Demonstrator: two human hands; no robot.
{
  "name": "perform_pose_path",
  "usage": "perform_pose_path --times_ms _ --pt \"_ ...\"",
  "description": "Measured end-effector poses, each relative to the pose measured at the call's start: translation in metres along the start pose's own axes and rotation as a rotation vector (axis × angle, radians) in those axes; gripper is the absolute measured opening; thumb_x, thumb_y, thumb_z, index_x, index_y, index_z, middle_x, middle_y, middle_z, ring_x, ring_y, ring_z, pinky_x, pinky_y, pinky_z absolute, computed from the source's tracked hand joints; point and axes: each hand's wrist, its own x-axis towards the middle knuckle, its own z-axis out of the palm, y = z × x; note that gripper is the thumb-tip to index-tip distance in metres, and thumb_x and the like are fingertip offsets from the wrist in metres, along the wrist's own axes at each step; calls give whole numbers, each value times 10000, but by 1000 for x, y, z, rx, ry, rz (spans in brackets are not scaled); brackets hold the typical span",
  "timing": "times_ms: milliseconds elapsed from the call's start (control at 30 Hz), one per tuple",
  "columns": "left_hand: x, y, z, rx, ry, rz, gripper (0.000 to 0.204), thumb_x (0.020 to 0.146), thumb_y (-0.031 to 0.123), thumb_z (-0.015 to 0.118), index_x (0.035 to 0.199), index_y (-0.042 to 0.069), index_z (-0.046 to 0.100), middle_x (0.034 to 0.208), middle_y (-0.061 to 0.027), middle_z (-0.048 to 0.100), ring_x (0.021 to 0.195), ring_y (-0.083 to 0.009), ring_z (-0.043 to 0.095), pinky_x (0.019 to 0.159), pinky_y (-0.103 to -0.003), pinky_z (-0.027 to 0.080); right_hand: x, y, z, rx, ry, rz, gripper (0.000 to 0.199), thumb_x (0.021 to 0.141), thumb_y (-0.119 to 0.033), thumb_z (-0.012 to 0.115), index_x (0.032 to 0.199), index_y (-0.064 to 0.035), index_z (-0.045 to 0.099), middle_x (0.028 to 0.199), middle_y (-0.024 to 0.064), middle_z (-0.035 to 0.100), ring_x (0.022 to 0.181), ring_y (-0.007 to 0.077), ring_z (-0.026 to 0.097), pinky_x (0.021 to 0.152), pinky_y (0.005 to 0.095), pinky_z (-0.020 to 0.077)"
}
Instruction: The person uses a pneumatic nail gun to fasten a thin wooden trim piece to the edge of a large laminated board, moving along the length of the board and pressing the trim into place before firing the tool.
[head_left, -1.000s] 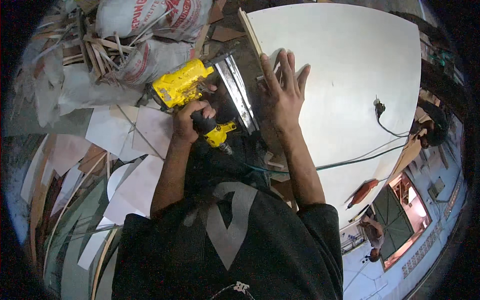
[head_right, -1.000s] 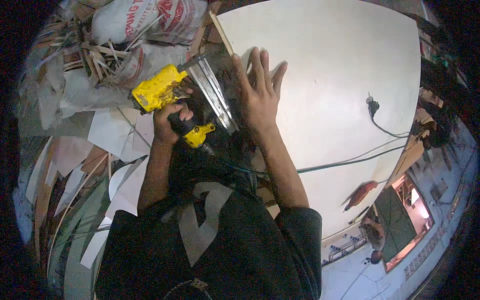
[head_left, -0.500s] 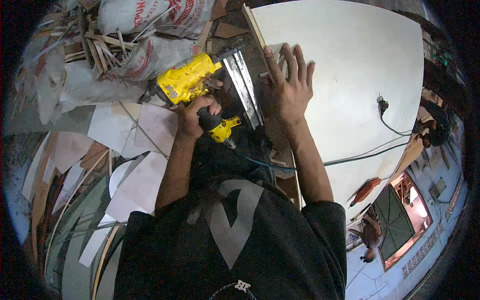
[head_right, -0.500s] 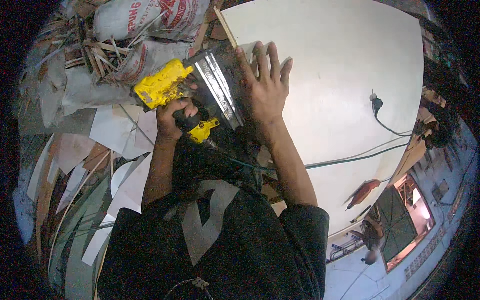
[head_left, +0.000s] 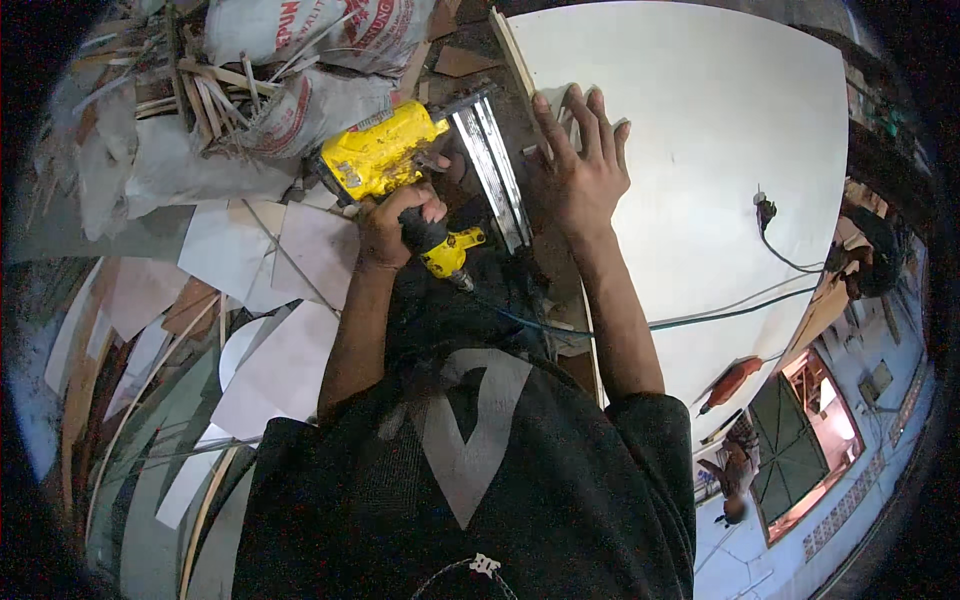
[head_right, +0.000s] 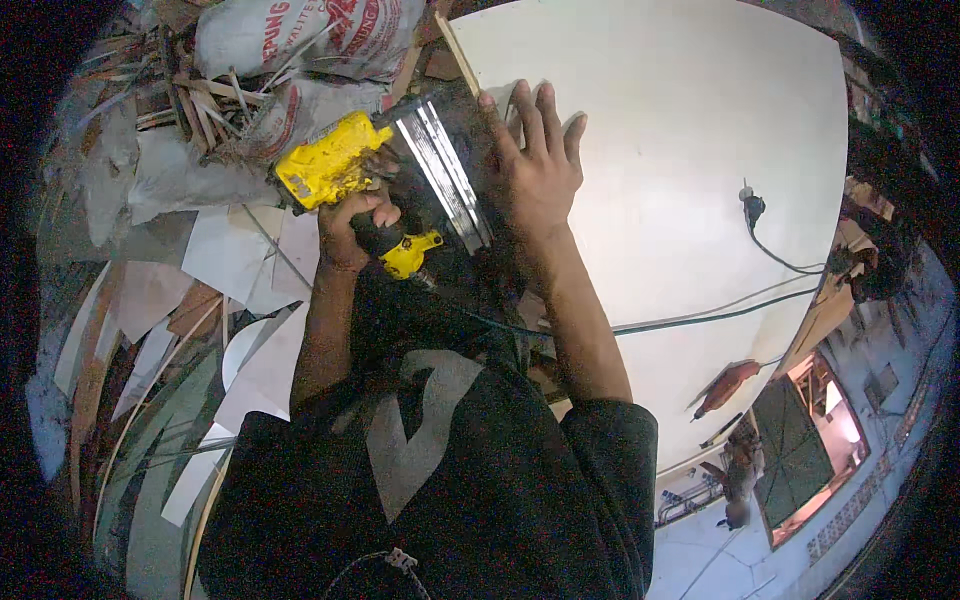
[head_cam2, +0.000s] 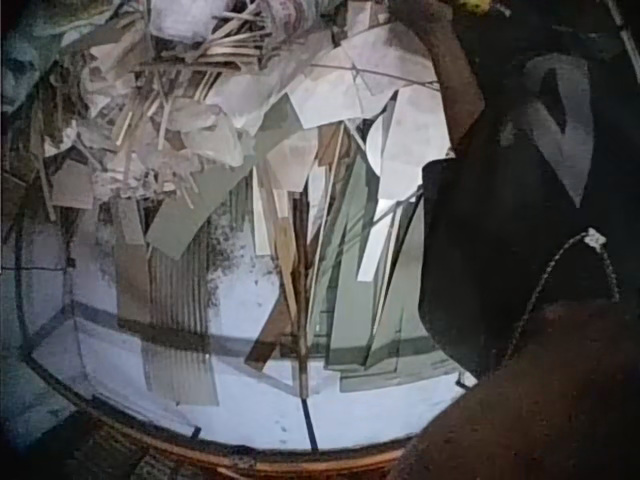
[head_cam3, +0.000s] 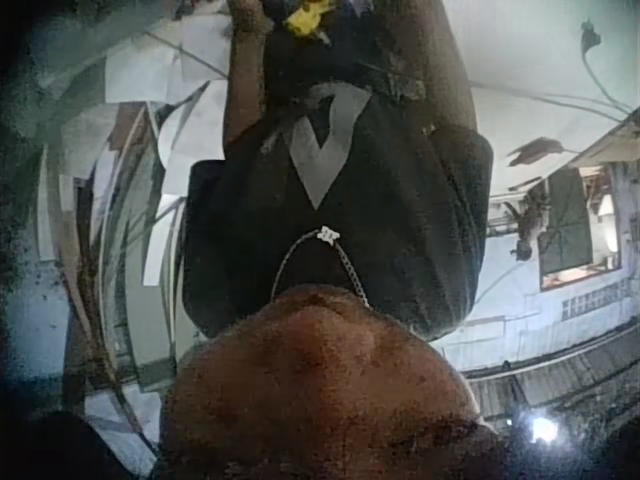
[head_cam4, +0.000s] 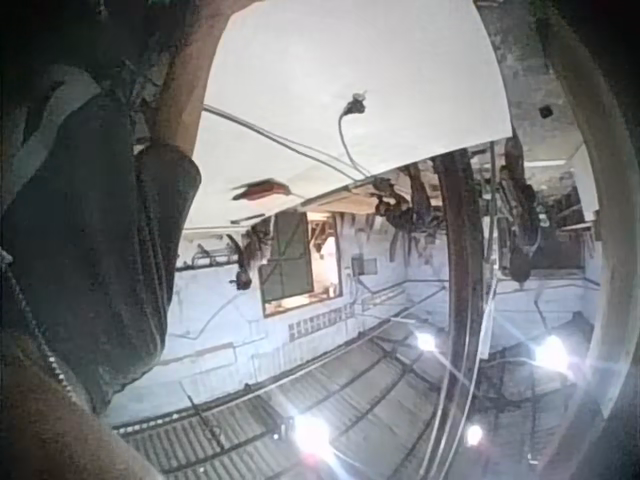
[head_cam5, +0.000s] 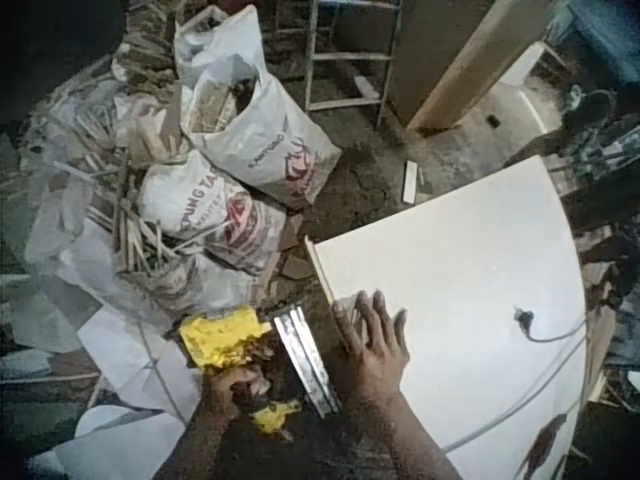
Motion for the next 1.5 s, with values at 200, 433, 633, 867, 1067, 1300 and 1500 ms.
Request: perform_pose_path --times_ms 200,433,633,867,1067,1300,1500 --pt "1 -1 -11 -61 -55 -56 166 776 20 464 923 -55 479 905 -156 544 609 -169 464 607 -350 424 2 -3 0 51 64 4 527 764 -302 611 1279 -326 498 1318 73 486 1256 291 421 984 610 305" --pt "7 -8 -9 186 -133 89 374 721 -3 472 1093 -47 465 986 -149 558 574 -146 450 581 -317 407 1 -3 0 102 101 22 531 750 -323 650 1263 -338 515 1330 62 479 1254 282 428 1001 592 305" --pt "11 -21 -36 306 -146 59 371 712 15 483 1078 -41 466 1009 -147 549 554 -137 431 569 -311 399 2 -8 1 68 96 3 558 720 -337 678 1256 -330 525 1312 63 498 1245 288 440 989 591 321" --pt "13 7 -4 -202 -144 -190 240 789 3 428 1001 -79 507 661 -85 460 592 -164 447 643 -343 416 1 -5 -3 82 110 3 567 714 -337 674 1261 -317 525 1308 68 501 1242 284 443 983 594 327" --pt "12 -1 -6 -215 -69 -179 222 792 20 430 982 -56 514 877 -163 540 613 -163 452 645 -348 416 3 -7 -2 82 120 19 543 710 -306 672 1239 -318 549 1287 66 523 1239 275 450 980 592 330" --pt "14 -2 -5 -131 -102 -150 368 735 23 472 1094 -58 457 986 -146 546 568 -139 426 591 -312 404 1 -8 -3 86 102 32 535 702 -283 684 1222 -318 562 1296 54 515 1246 268 442 996 581 322" --pt "16 -1 -7 -92 -142 -121 357 734 29 496 1087 -24 475 1021 -161 553 550 -139 435 559 -313 401 2 -8 -5 105 97 36 542 690 -264 719 1209 -315 572 1300 48 513 1247 255 442 1011 568 316"
